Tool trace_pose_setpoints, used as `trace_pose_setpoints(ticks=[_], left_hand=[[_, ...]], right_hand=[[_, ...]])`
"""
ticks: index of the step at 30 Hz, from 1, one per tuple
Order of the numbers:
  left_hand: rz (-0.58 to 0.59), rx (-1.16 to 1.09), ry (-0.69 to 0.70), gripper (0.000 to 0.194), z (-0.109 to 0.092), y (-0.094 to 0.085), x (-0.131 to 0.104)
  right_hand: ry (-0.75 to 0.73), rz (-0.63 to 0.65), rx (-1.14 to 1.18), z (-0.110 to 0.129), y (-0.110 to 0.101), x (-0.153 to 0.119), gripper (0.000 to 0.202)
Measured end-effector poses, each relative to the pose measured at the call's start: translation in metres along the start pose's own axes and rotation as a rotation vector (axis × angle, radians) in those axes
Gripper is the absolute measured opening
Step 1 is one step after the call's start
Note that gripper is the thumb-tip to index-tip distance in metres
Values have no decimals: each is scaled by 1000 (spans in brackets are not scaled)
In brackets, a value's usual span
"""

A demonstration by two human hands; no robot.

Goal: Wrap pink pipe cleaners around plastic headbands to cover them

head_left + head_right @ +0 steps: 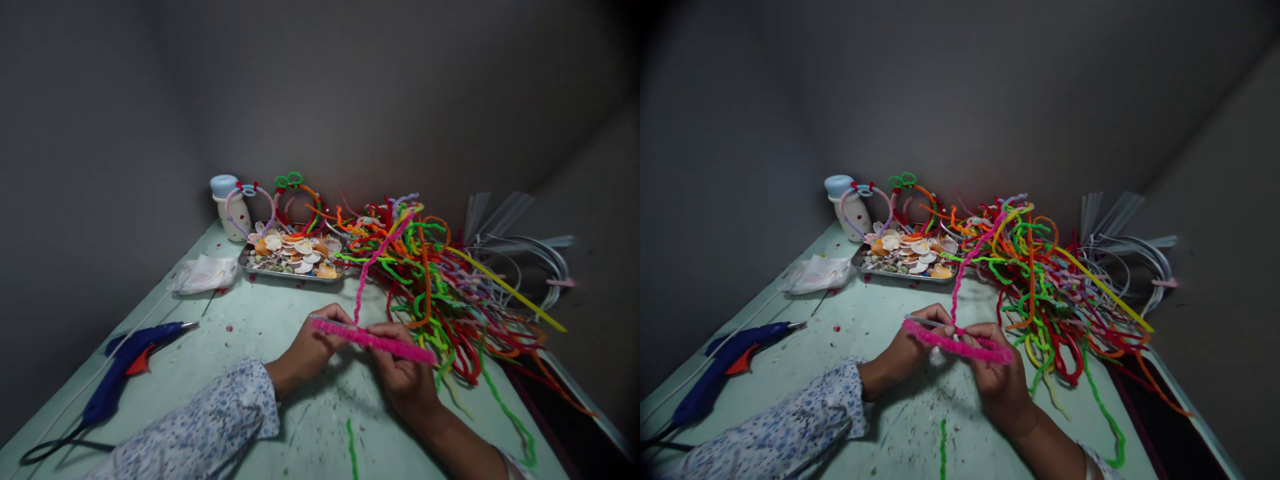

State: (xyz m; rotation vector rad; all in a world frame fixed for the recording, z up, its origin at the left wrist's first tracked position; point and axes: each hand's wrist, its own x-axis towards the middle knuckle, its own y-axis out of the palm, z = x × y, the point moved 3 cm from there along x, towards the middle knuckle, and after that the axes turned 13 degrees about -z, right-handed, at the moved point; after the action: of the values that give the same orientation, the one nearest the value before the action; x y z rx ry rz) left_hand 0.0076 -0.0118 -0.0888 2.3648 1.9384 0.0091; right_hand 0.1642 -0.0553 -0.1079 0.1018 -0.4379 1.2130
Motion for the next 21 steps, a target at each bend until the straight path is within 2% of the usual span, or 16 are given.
trace_pose_setpoints(ticks=[4,9,21], left_hand=[[-23,58,12,17,-2,-1,0],[-49,78,25,10,-5,-1,0],[-43,-12,2,20,2,1,-4]], right_hand=[[25,-8,-20,-2,1,0,5],[-19,5,-18,-2,4,-1,10],[-183,38,28,6,4,-3,15]])
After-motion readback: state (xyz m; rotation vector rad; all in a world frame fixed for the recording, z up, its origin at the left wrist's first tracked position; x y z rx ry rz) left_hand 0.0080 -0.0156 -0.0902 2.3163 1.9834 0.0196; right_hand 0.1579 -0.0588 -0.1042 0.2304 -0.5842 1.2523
